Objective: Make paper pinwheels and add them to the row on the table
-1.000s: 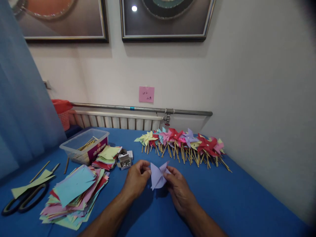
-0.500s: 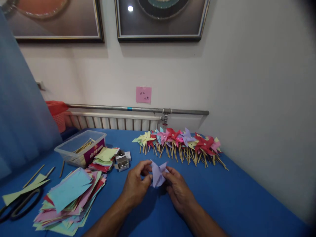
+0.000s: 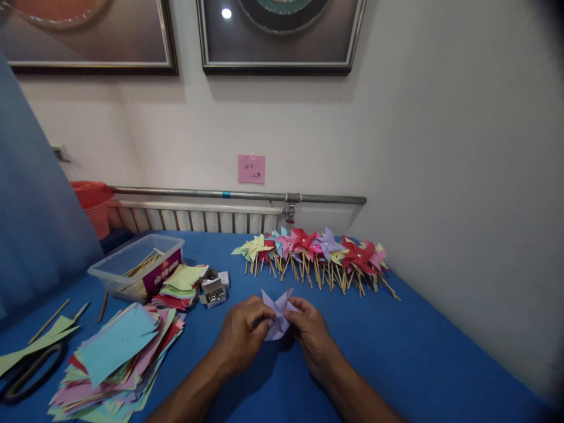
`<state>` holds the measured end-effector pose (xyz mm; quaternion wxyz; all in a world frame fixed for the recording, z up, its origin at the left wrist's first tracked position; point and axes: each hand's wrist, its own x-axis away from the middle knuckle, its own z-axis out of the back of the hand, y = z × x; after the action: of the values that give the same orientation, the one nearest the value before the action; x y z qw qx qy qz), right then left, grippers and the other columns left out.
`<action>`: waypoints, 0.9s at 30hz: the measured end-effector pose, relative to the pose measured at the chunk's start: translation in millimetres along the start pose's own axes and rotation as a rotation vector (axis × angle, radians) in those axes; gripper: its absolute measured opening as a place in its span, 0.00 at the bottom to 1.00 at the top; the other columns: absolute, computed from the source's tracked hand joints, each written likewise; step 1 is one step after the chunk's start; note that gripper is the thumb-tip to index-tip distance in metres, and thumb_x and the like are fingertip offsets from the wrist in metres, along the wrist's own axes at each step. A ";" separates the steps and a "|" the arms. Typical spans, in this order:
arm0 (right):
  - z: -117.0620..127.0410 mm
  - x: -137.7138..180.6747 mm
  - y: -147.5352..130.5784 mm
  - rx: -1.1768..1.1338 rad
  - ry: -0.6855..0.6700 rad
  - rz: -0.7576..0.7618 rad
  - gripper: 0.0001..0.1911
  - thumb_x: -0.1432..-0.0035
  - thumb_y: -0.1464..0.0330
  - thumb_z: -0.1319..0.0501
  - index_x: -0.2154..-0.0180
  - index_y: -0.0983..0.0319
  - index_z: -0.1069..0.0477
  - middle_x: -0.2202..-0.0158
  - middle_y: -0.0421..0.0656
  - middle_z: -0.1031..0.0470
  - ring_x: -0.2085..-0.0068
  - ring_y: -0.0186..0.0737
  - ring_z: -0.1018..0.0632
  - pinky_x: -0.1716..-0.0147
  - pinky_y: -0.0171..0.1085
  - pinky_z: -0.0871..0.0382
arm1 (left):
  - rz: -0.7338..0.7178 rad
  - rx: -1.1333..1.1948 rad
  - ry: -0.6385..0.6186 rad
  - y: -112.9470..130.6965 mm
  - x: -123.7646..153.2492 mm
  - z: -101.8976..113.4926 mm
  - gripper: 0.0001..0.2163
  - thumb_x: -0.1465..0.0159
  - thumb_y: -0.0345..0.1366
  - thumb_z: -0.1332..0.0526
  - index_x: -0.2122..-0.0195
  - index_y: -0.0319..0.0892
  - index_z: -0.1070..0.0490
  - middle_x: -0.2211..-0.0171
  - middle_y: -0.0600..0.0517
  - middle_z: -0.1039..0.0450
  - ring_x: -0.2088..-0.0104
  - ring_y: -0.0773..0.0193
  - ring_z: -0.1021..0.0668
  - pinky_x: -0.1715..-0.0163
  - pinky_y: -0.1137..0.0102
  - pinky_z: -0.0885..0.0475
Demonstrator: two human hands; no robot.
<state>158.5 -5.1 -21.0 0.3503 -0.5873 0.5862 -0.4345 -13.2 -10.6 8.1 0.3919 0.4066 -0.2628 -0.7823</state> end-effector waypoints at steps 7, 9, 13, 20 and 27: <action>0.0 -3.2 -1.0 0.170 0.001 0.141 0.16 0.57 0.67 0.30 0.63 0.61 0.27 0.67 0.43 0.18 0.69 0.41 0.22 0.68 0.36 0.30 | 0.110 0.135 -0.083 1.3 -2.6 6.1 0.11 0.35 0.35 0.42 0.65 0.44 0.19 0.66 0.50 0.25 0.62 0.61 0.23 0.60 0.69 0.32; -0.9 -2.8 -1.6 0.207 -0.002 0.167 0.15 0.57 0.66 0.31 0.64 0.60 0.27 0.68 0.42 0.19 0.69 0.41 0.22 0.68 0.36 0.30 | 0.138 0.141 -0.075 -1.0 -3.4 4.4 0.10 0.35 0.35 0.41 0.66 0.43 0.19 0.66 0.51 0.24 0.62 0.61 0.23 0.60 0.69 0.33; -2.8 -1.7 -0.6 0.242 -0.028 0.195 0.14 0.56 0.66 0.32 0.64 0.60 0.27 0.68 0.42 0.19 0.68 0.42 0.21 0.69 0.36 0.30 | 0.162 0.123 -0.049 -4.6 -3.5 1.0 0.09 0.37 0.35 0.40 0.70 0.42 0.20 0.69 0.52 0.25 0.66 0.63 0.25 0.63 0.70 0.34; -8.2 1.7 3.3 0.332 -0.044 0.268 0.12 0.51 0.68 0.34 0.62 0.60 0.28 0.68 0.41 0.20 0.68 0.41 0.22 0.70 0.35 0.31 | 0.178 0.042 0.003 -4.0 -2.0 -3.2 0.10 0.37 0.35 0.40 0.74 0.41 0.23 0.73 0.53 0.28 0.68 0.64 0.26 0.65 0.70 0.36; -10.9 6.0 3.8 0.398 -0.075 0.326 0.09 0.46 0.67 0.35 0.62 0.59 0.29 0.68 0.40 0.22 0.66 0.41 0.23 0.69 0.34 0.32 | 0.232 -0.052 0.053 -1.4 -1.0 -6.9 0.09 0.38 0.34 0.40 0.75 0.41 0.25 0.73 0.53 0.28 0.68 0.63 0.25 0.66 0.69 0.38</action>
<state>146.6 -10.2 -19.8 0.5460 -0.4201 0.5627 -0.4570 -7.6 -9.5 3.8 0.4969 0.3839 -0.2773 -0.7272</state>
